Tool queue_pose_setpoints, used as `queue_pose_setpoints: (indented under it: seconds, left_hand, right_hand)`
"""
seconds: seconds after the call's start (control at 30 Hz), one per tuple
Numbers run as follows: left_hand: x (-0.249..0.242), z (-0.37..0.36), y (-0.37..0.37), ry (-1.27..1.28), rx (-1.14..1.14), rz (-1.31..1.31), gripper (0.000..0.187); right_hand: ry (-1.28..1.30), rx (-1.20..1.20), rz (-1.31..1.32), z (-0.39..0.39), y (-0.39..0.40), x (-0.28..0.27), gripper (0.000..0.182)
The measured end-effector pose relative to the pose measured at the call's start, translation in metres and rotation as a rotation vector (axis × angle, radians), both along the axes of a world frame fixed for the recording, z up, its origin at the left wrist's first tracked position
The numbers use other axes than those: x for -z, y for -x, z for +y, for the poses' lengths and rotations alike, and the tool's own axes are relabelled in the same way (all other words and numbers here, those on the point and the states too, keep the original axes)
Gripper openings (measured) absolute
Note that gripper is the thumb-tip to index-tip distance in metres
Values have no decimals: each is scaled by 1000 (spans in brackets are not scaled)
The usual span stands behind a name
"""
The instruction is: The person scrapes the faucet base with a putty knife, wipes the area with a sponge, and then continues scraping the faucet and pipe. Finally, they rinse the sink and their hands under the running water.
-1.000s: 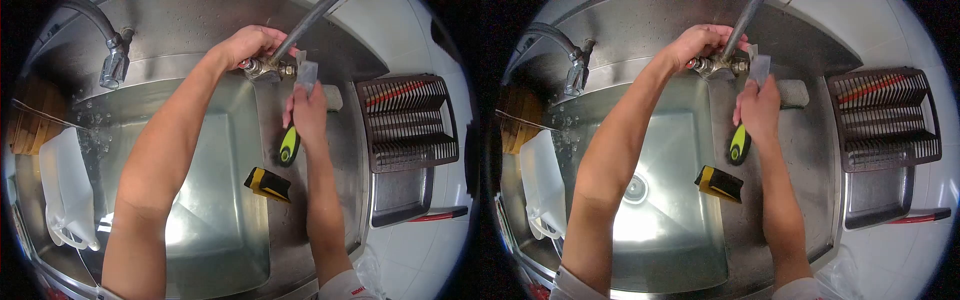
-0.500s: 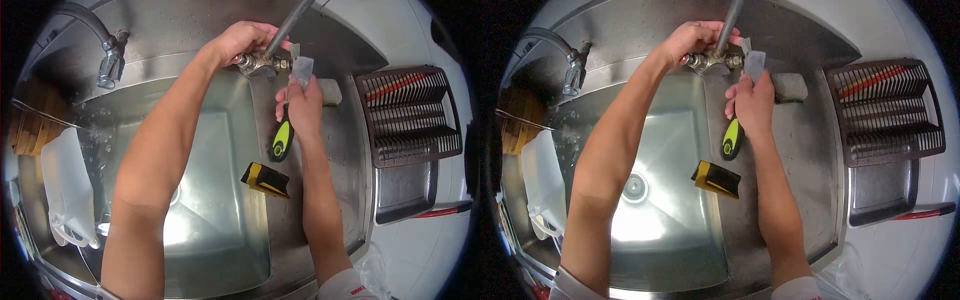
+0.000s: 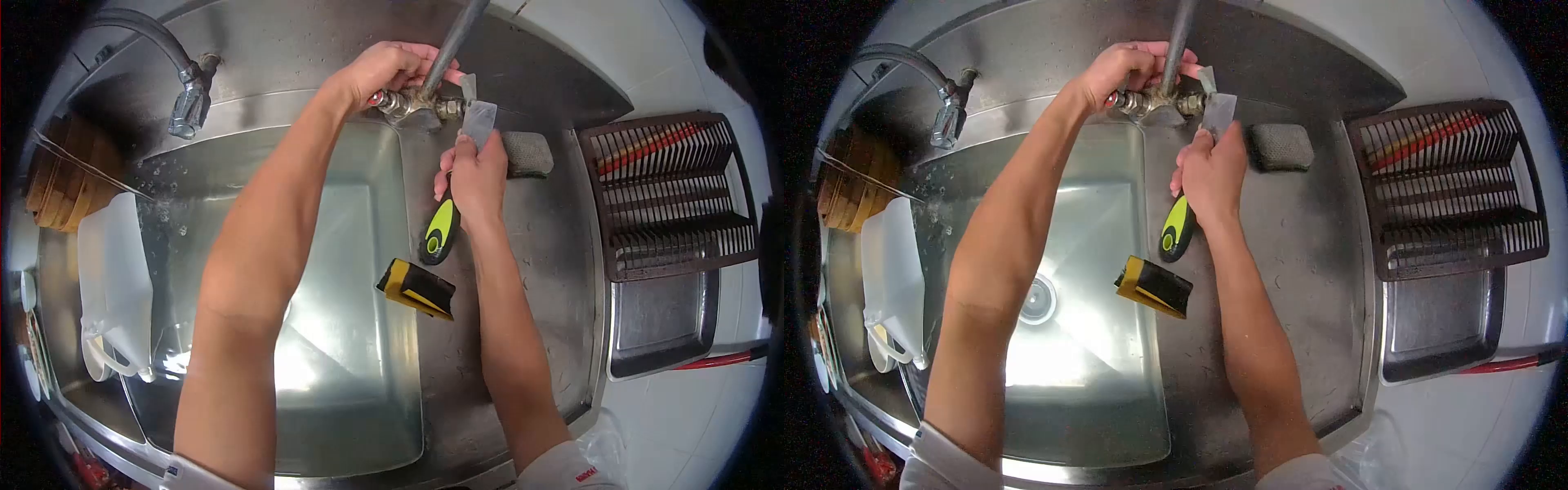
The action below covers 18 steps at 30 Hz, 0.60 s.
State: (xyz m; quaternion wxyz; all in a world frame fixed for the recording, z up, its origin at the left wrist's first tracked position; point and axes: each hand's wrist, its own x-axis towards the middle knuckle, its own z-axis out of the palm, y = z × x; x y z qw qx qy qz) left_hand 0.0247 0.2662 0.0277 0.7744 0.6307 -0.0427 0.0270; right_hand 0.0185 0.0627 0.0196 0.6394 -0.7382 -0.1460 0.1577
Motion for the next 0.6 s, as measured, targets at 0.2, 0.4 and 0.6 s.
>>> queue_pose_setpoints:
  seconds: [0.2, 0.4, 0.6]
  left_hand:
    - [12, 3, -9, 16, -3, -57, 38]
    - [7, 3, -2, -92, -35, -35, 42]
    - [9, -1, -3, -25, -61, -62, 35]
  right_hand:
    - [-101, 38, -85, 14, 5, 3, 10]
    - [-113, 27, -72, 9, 2, 7, 8]
    - [-38, 36, -75, 6, 1, 4, 7]
